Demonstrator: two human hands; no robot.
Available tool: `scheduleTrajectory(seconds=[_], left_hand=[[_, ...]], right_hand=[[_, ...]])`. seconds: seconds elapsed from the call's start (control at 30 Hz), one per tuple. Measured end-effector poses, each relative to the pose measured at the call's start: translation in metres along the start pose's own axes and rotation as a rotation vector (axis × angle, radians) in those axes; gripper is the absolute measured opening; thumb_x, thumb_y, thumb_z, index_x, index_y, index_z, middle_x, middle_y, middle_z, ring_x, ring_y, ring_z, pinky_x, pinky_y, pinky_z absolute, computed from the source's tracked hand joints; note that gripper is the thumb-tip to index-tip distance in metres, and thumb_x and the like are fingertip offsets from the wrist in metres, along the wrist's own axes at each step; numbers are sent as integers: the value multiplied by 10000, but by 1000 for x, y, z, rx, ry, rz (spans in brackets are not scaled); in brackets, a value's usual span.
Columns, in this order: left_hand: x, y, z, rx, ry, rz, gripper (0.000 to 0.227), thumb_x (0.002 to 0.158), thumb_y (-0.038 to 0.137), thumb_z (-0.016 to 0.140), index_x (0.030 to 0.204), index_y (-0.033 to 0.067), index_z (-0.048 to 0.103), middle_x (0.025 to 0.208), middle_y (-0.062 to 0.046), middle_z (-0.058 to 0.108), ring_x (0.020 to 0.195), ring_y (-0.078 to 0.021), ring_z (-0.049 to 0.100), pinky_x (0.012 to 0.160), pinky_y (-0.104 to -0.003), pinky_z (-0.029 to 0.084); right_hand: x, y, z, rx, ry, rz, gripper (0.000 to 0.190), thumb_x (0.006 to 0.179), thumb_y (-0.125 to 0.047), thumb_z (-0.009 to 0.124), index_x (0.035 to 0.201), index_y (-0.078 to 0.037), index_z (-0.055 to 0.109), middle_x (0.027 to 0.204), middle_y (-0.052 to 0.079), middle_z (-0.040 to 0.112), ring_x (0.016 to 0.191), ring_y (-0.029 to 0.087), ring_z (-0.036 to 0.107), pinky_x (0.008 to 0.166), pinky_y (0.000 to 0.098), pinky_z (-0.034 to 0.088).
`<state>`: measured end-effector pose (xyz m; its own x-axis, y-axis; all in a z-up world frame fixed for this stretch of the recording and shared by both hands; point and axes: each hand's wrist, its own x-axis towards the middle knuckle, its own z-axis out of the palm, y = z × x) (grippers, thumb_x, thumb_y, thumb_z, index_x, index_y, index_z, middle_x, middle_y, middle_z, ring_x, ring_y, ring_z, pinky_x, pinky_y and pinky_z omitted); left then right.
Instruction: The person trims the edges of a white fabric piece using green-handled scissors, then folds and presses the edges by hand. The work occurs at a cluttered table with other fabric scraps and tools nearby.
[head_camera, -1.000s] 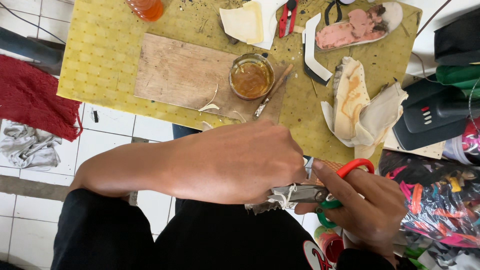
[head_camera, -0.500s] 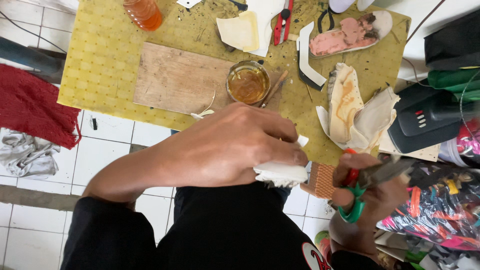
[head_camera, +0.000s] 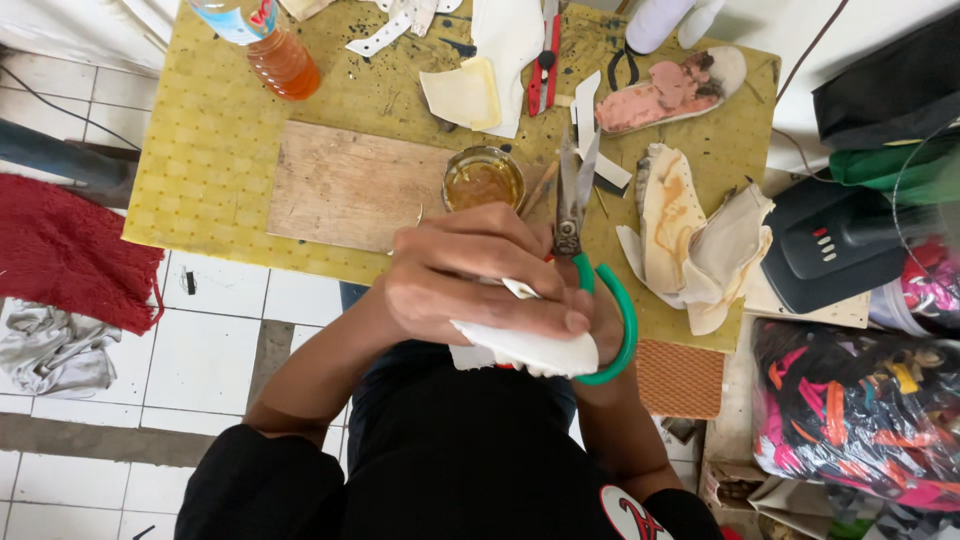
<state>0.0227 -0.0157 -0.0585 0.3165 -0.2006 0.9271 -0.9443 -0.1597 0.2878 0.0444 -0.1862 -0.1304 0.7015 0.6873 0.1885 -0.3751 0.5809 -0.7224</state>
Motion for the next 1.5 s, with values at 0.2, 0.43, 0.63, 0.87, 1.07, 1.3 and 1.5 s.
scheduleTrajectory(seconds=[0.2,0.43,0.63,0.87,1.07,1.3,1.5], left_hand=[[-15,-2,13,-64,280,-205,105,847,168,720,877,67,723,777,-51,701,724,-199,605,714,-292,501],[-51,-5,16,89,341,-379,187,838,262,752,974,134,756,920,-31,744,927,-233,616,881,-333,519],[-93,18,4,95,605,-622,242,860,163,681,1033,-4,694,928,-132,711,882,-253,637,843,-382,517],[-155,61,37,-304,334,-1052,464,876,-79,578,1303,12,420,771,-168,703,518,-149,623,530,-271,524],[-184,81,99,-185,-148,-1186,199,931,180,667,820,28,731,667,-145,709,554,-231,652,559,-327,527],[-150,96,82,134,243,-973,249,955,177,547,890,67,761,983,-80,718,890,-178,705,772,-284,540],[-126,96,63,-822,602,-932,445,893,385,711,1095,-7,645,1016,-66,675,910,-123,630,784,-249,489]], right_hand=[[29,9,-15,-128,-227,50,456,854,-428,745,1023,-124,452,968,-9,472,1020,112,474,903,279,392],[10,44,-59,224,-68,2,645,723,-37,652,1330,30,446,1116,207,651,1052,334,651,891,395,526],[15,1,-40,62,-25,-236,710,636,13,672,1281,-91,396,1060,246,606,928,365,659,844,455,562],[1,-30,-39,-232,-88,-471,532,687,-4,649,1131,-56,362,694,112,559,555,185,596,629,295,548],[-16,-18,-30,-296,-112,-636,638,773,10,667,1204,-153,227,701,97,549,574,124,547,598,236,476],[-32,-5,6,-592,-37,-656,428,799,-156,566,1028,-164,204,517,5,279,442,136,270,455,280,234],[-31,17,8,-572,-128,-629,409,823,-137,556,1050,-169,218,525,28,338,404,131,309,423,278,273]])
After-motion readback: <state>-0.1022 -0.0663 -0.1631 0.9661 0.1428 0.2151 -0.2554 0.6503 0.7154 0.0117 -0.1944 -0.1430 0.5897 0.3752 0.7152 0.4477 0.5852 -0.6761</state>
